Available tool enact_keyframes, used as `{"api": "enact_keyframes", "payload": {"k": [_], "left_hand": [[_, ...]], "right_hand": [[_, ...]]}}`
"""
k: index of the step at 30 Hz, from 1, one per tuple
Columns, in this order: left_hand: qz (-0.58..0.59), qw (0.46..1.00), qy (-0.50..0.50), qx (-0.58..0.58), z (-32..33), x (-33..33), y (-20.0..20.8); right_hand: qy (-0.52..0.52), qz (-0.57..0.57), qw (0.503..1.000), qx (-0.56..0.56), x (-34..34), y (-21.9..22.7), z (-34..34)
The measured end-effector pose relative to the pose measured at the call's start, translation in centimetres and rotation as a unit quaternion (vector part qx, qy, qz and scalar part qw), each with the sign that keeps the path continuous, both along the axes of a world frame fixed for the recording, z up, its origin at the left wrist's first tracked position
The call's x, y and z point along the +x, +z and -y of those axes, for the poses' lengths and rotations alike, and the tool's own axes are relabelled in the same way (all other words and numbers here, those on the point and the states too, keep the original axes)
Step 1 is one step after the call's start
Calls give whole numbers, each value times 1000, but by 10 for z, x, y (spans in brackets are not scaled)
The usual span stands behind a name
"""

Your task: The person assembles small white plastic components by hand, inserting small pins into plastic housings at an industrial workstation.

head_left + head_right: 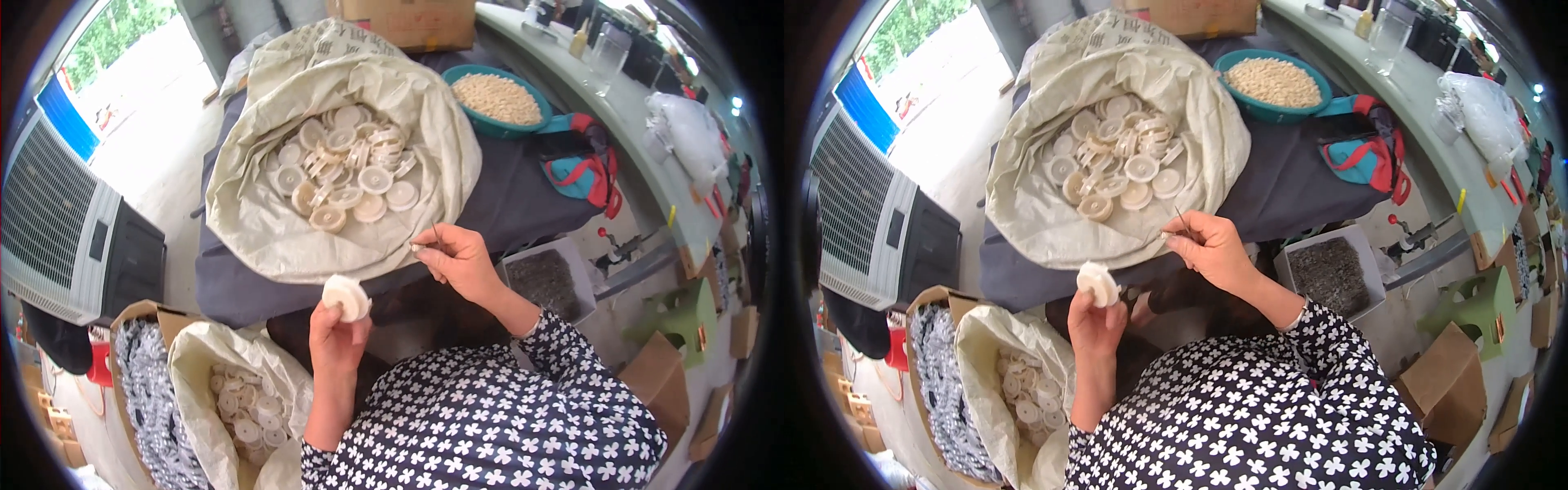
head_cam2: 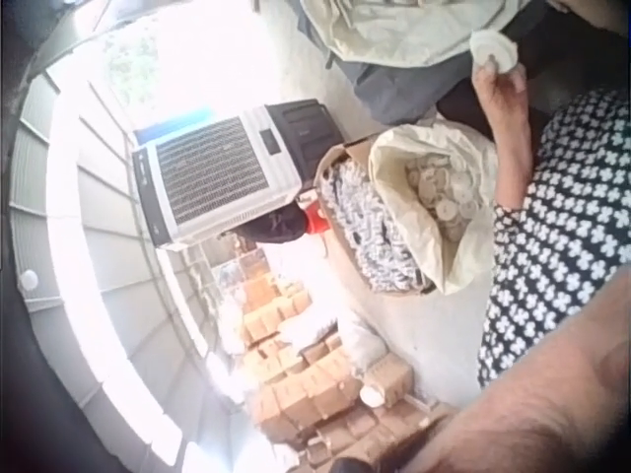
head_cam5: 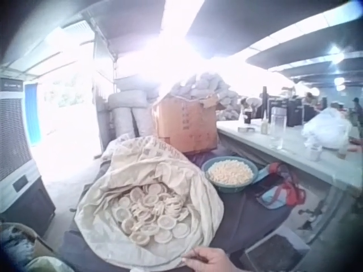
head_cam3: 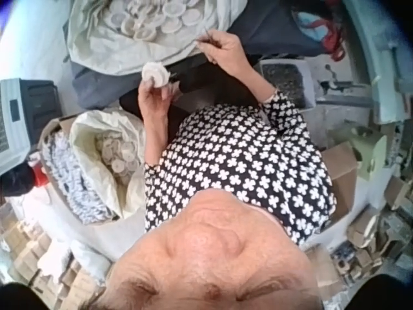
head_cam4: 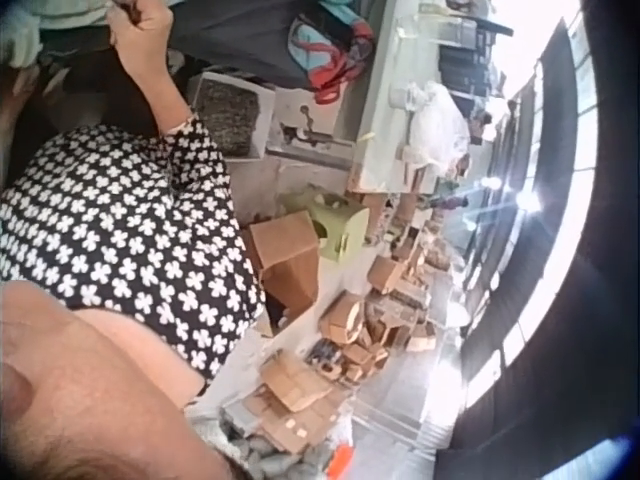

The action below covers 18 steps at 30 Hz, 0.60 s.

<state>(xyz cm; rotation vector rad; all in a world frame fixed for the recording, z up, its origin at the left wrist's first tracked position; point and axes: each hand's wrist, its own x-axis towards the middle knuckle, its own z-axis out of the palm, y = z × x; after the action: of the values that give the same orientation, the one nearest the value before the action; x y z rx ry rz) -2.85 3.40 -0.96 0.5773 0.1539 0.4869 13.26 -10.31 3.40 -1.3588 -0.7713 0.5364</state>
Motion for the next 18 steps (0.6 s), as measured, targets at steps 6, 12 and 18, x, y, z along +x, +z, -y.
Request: {"api": "enact_keyframes", "payload": {"k": [6, 12, 18], "left_hand": [[-31, 999, 0, -9, 0, -13, -14], [-122, 991, -26, 42, 1, 1, 2], [-90, 994, -51, 25, 9, 25, 12]], "right_hand": [[-121, -44, 990, 56, 66, 23, 4], [-7, 97, 994, -55, 30, 41, 5], [116, 317, 941, -37, -6, 26, -17]]}}
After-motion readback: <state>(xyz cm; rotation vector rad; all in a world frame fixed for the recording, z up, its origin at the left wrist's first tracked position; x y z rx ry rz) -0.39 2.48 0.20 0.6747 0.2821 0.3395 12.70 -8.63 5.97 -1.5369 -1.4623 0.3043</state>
